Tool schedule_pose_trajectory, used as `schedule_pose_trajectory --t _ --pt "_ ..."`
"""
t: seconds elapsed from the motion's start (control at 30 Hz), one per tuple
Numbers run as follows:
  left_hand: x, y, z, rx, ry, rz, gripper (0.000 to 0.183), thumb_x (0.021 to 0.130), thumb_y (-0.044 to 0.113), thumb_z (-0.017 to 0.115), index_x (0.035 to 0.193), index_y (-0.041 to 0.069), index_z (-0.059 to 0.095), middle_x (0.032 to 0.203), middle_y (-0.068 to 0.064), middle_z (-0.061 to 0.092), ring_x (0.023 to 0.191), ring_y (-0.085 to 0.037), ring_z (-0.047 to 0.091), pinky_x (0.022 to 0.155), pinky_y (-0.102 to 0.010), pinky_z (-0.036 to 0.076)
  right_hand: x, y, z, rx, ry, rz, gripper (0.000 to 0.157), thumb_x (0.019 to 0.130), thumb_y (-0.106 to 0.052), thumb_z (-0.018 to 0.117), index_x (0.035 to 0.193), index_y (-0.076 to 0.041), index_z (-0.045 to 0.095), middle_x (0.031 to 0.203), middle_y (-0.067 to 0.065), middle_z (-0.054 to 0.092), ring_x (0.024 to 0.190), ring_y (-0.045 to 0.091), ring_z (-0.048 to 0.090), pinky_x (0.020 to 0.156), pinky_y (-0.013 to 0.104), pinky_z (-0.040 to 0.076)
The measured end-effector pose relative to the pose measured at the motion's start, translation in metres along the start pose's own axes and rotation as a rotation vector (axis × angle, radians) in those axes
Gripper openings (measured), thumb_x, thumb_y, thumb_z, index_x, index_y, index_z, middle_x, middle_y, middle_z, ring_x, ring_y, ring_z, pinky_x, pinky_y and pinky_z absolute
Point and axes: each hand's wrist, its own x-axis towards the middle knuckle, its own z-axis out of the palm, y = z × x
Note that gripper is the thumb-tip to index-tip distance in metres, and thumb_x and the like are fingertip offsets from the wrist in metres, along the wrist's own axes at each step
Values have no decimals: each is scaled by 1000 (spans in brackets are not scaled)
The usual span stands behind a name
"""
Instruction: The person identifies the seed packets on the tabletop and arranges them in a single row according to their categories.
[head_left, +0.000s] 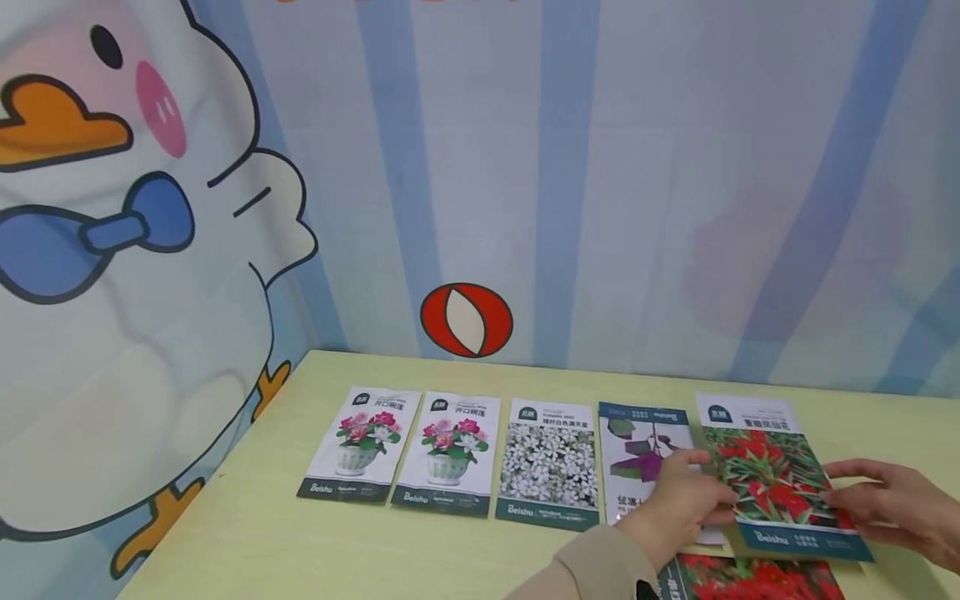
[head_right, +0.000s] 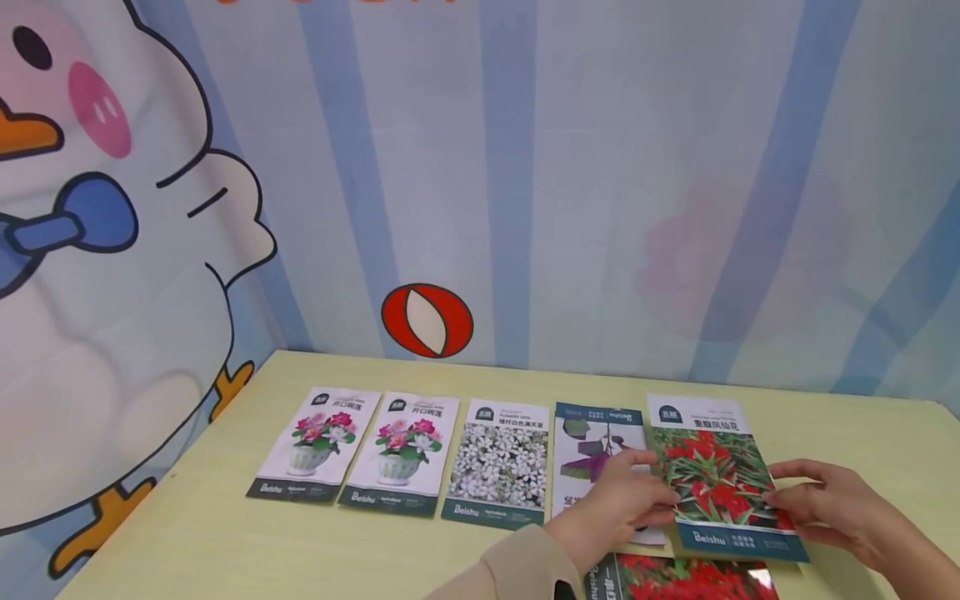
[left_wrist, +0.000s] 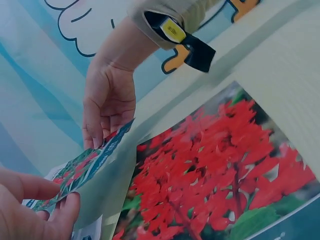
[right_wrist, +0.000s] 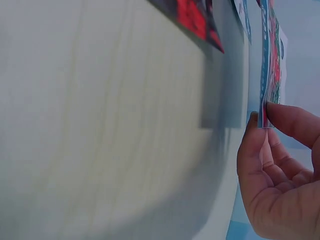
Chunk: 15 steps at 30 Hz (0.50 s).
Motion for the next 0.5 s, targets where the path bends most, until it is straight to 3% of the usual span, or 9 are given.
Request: schedule_pose_trajectory --t 0.2,0.4,0.5 --pt "0 -2 2 -25 0 -34 44 67 -26 55 99 3 56 76 -14 58 72 -32 65 64 -36 56 1 4 -1 24 2 8 49 91 -5 55 125 19 29 82 2 64 76 20 63 73 38 54" --pt "2 -1 2 -22 -2 -28 42 67 -25 56 102 0 58 77 -14 59 72 -31 65 63 -35 56 4 3 1 24 14 19 54 91 -7 55 127 19 25 80 2 64 73 19 63 70 35 54" --pt "4 0 0 -8 -16 -29 41 69 -24 56 104 -3 57 81 -16 59 75 -35 66 64 -36 56 6 4 2 10 30 15 49 91 -6 55 125 18 30 78 2 64 70 19 62 67 34 54"
